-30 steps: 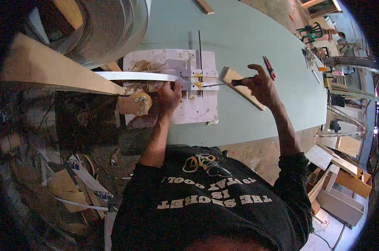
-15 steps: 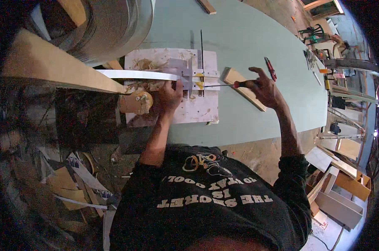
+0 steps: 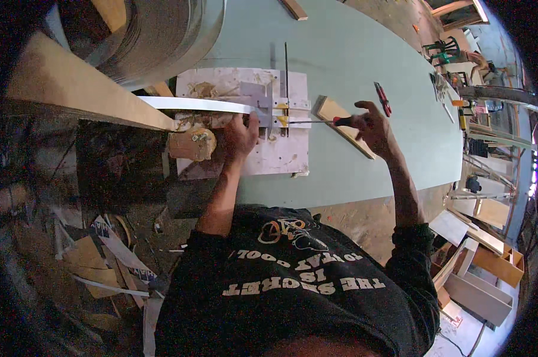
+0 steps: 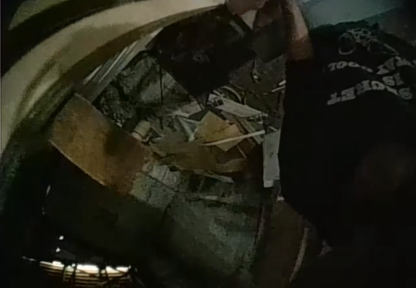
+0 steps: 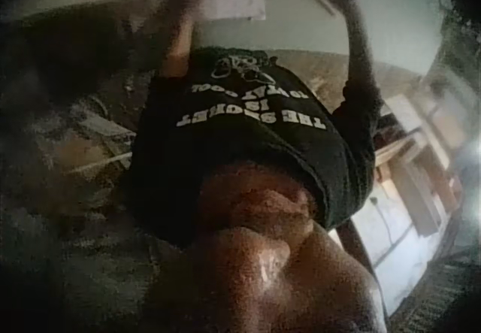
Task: The person uses a screwdriver to tighten screws on a wooden jig to secure a white trim strip.
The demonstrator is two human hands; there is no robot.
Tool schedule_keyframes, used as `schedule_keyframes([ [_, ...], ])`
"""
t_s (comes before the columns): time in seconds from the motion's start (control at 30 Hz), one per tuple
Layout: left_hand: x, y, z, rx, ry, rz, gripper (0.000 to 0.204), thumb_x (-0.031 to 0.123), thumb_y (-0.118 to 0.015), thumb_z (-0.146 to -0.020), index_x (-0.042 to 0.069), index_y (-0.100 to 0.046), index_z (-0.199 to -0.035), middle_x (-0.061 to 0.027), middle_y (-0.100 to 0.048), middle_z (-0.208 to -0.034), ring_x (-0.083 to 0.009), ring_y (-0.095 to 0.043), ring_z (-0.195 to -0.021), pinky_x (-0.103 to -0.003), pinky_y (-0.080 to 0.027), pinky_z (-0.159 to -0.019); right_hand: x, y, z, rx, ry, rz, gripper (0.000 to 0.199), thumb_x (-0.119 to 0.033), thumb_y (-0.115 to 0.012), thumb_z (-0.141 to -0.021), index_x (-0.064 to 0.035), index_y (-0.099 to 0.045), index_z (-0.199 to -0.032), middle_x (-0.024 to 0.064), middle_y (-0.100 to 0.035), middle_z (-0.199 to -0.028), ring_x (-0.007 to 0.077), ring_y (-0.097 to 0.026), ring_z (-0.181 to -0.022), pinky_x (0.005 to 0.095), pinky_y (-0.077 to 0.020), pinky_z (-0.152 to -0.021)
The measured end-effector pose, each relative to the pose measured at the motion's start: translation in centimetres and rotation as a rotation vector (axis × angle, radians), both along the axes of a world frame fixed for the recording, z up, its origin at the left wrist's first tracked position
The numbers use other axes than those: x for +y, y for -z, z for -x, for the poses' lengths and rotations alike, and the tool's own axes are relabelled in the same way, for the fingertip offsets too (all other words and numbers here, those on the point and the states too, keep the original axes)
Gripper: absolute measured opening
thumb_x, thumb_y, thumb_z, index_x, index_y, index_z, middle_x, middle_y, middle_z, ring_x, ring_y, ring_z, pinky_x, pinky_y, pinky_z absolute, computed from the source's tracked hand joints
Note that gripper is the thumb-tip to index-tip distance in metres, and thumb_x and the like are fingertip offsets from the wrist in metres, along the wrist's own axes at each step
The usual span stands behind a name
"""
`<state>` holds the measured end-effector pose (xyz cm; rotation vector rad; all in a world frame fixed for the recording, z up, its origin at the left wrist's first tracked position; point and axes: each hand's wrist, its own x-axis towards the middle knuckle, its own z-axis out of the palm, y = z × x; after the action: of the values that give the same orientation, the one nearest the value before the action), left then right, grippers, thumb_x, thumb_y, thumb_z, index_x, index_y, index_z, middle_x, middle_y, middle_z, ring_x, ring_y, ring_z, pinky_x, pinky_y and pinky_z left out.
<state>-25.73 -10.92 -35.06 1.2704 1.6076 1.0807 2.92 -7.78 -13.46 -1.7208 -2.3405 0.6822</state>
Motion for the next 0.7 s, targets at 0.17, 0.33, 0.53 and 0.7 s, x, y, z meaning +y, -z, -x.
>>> schedule_keyframes([
  [0.17, 0.1, -0.1, -0.3, -0.017, -0.011, 0.031, 0.039, 0.032, -0.056, -0.093, -0.002, -0.062, -0.111, -0.0246, -0.068, -0.099, -0.0413, -0.066, -0.093, -0.046, -0.052, -0.084, 0.1, -1.9, 2.0, -0.292, 0.030, 0.042, 0.017, -0.005, -0.058, -0.093, -0.0113, -0.064, -0.108, 0.0108, -0.065, -0.100, 0.0236, -0.069, -0.084, 0.0332, -0.0552, -0.070],
  [0.33, 0.2, -1.5, 0.0, -0.255, 0.002, 0.250, 0.034, 0.029, -0.058, -0.092, 0.000, -0.063, -0.110, -0.0211, -0.069, -0.091, -0.0370, -0.068, -0.085, -0.045, -0.053, -0.078, 0.2, -0.2, 0.3, 0.138, -0.123, -0.115, 0.021, -0.011, -0.059, -0.095, -0.0012, -0.051, -0.112, 0.0064, -0.061, -0.073, 0.0140, -0.060, -0.064, 0.0304, -0.0501, -0.061],
  [0.53, 0.0, 0.8, -0.1, -0.162, -0.033, 0.113, 0.034, 0.030, -0.058, -0.091, 0.000, -0.063, -0.107, -0.0206, -0.069, -0.086, -0.0356, -0.069, -0.081, -0.044, -0.053, -0.074, 1.1, -1.6, 1.5, -0.114, 0.217, 0.207, 0.019, -0.008, -0.054, -0.097, -0.0027, -0.056, -0.115, 0.0111, -0.065, -0.100, 0.0202, -0.068, -0.082, 0.0319, -0.0558, -0.068],
  [0.7, -0.1, 2.6, -0.4, -0.139, -0.073, 0.040, 0.038, 0.034, -0.058, -0.091, 0.000, -0.064, -0.108, -0.0221, -0.069, -0.091, -0.0394, -0.068, -0.086, -0.045, -0.053, -0.077, 1.1, -2.3, 2.1, -0.145, -0.154, 0.030, 0.027, 0.001, -0.055, -0.092, -0.0074, -0.062, -0.117, 0.0127, -0.064, -0.103, 0.0251, -0.068, -0.083, 0.0326, -0.0561, -0.070],
])
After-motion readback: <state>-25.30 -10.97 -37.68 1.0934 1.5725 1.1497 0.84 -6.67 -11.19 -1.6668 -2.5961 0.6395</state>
